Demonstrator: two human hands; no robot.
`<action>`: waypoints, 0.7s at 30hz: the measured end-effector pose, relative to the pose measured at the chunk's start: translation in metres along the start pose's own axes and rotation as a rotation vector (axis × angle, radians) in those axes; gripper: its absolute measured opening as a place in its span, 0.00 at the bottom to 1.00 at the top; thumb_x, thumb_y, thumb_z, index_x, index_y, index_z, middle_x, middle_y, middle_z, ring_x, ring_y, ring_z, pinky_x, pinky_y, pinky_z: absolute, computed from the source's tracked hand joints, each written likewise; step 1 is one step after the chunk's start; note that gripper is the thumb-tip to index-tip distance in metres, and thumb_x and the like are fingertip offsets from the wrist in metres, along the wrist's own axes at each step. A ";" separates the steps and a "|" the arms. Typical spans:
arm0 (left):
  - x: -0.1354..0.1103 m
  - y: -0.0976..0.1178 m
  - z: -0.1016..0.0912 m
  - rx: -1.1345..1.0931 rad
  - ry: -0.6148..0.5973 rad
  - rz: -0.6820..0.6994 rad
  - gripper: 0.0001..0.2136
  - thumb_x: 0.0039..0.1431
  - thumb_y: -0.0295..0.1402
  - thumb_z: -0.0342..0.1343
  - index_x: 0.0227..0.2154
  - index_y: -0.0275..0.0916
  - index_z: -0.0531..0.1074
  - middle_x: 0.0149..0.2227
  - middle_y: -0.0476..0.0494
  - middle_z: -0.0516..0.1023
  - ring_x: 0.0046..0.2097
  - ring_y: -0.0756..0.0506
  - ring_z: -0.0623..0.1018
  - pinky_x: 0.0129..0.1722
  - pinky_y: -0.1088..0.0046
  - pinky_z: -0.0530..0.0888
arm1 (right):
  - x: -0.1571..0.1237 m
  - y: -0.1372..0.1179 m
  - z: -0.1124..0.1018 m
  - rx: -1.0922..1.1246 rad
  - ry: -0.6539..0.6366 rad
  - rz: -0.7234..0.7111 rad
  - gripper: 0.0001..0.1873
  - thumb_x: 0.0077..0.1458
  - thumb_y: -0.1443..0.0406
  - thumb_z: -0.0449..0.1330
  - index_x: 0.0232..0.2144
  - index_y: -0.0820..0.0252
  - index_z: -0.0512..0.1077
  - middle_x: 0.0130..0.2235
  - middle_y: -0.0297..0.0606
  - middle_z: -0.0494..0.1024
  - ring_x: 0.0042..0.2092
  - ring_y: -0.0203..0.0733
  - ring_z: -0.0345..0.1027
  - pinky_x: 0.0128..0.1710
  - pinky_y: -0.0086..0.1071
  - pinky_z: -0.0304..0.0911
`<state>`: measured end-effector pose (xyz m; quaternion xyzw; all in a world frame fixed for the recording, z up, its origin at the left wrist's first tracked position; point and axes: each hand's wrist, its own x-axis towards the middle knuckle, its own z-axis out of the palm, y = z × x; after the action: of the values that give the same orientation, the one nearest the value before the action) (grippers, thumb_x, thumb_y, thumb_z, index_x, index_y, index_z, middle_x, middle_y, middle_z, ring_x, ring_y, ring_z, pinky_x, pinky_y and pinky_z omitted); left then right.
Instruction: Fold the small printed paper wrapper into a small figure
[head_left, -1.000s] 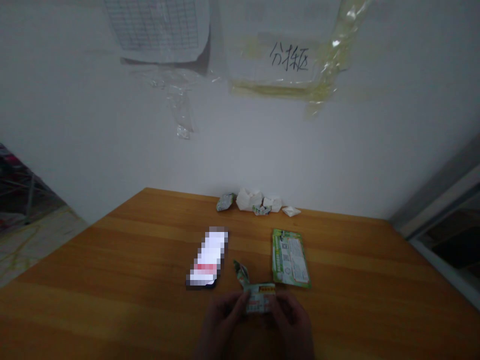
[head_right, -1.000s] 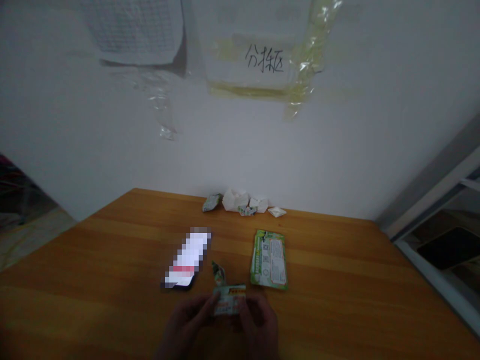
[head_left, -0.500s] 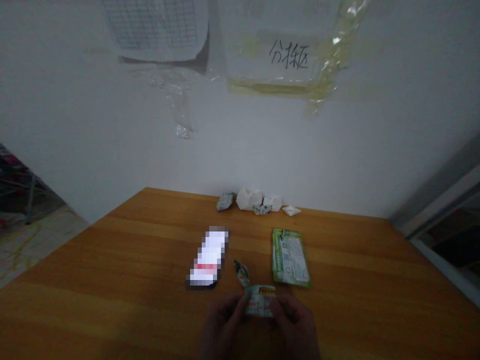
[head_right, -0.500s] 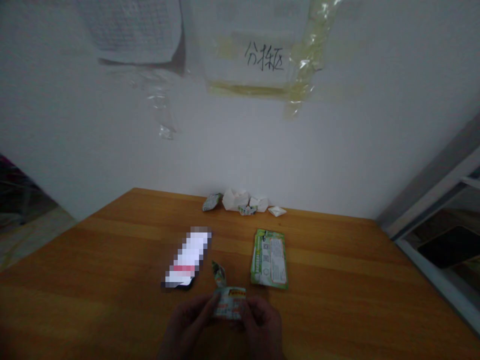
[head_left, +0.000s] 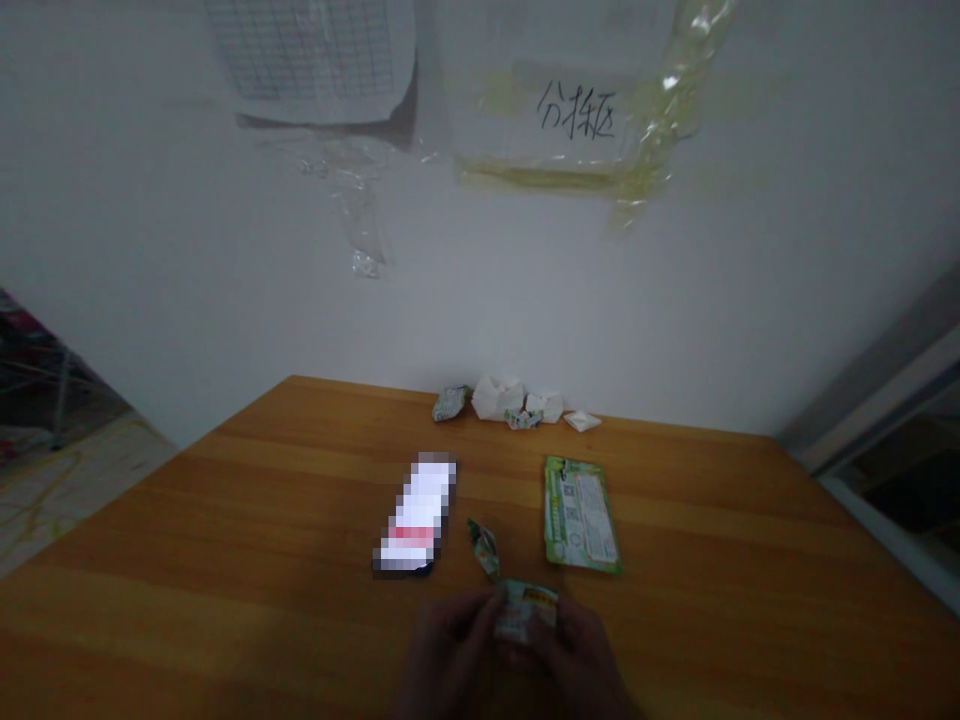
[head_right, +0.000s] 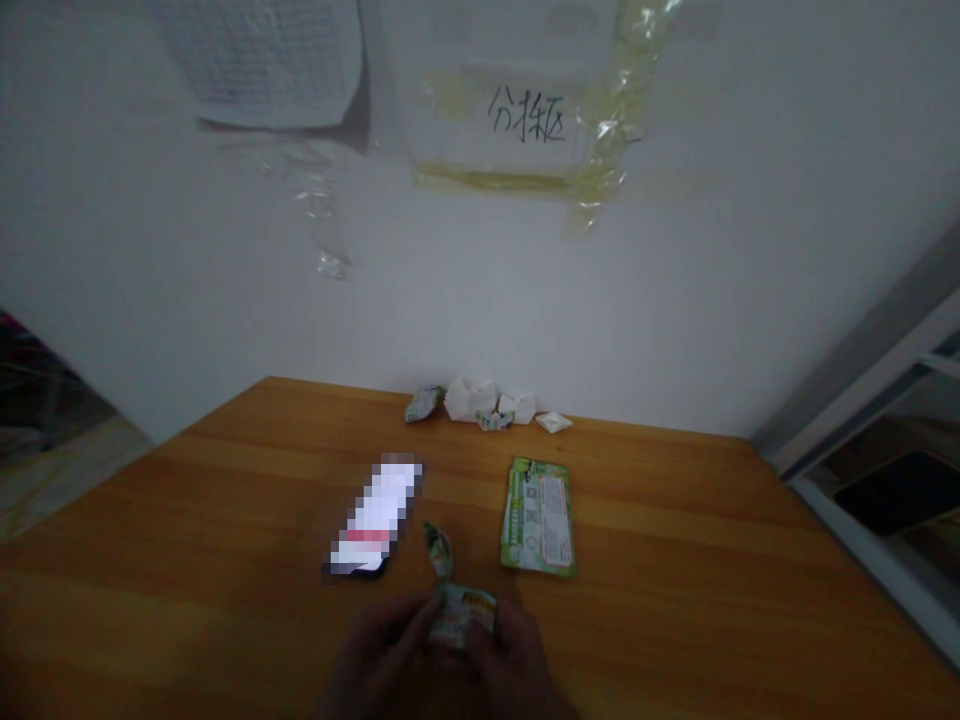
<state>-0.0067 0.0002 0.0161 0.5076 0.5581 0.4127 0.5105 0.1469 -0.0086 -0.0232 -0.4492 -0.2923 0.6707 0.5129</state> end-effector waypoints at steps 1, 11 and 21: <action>0.002 0.000 -0.001 -0.031 0.000 -0.021 0.12 0.54 0.43 0.60 0.29 0.42 0.83 0.30 0.45 0.87 0.35 0.40 0.83 0.37 0.72 0.78 | 0.000 -0.001 -0.002 0.036 -0.060 0.022 0.21 0.40 0.53 0.72 0.35 0.61 0.80 0.36 0.40 0.87 0.36 0.45 0.81 0.39 0.36 0.75; -0.002 -0.007 -0.001 0.142 -0.002 0.023 0.15 0.53 0.48 0.60 0.30 0.42 0.84 0.33 0.43 0.86 0.38 0.37 0.81 0.41 0.65 0.76 | 0.003 -0.012 -0.018 -0.408 0.185 -0.094 0.30 0.40 0.38 0.62 0.21 0.60 0.76 0.23 0.34 0.76 0.28 0.40 0.69 0.28 0.30 0.66; 0.006 -0.023 0.002 -0.164 -0.022 -0.221 0.22 0.45 0.52 0.64 0.32 0.35 0.79 0.33 0.42 0.83 0.38 0.38 0.80 0.36 0.67 0.76 | 0.002 0.001 -0.021 -0.970 0.341 -0.407 0.36 0.56 0.39 0.43 0.20 0.57 0.75 0.21 0.42 0.79 0.24 0.43 0.70 0.25 0.33 0.64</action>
<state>-0.0081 0.0024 -0.0074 0.4040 0.5695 0.3924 0.5987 0.1650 -0.0082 -0.0334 -0.6706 -0.5616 0.2641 0.4065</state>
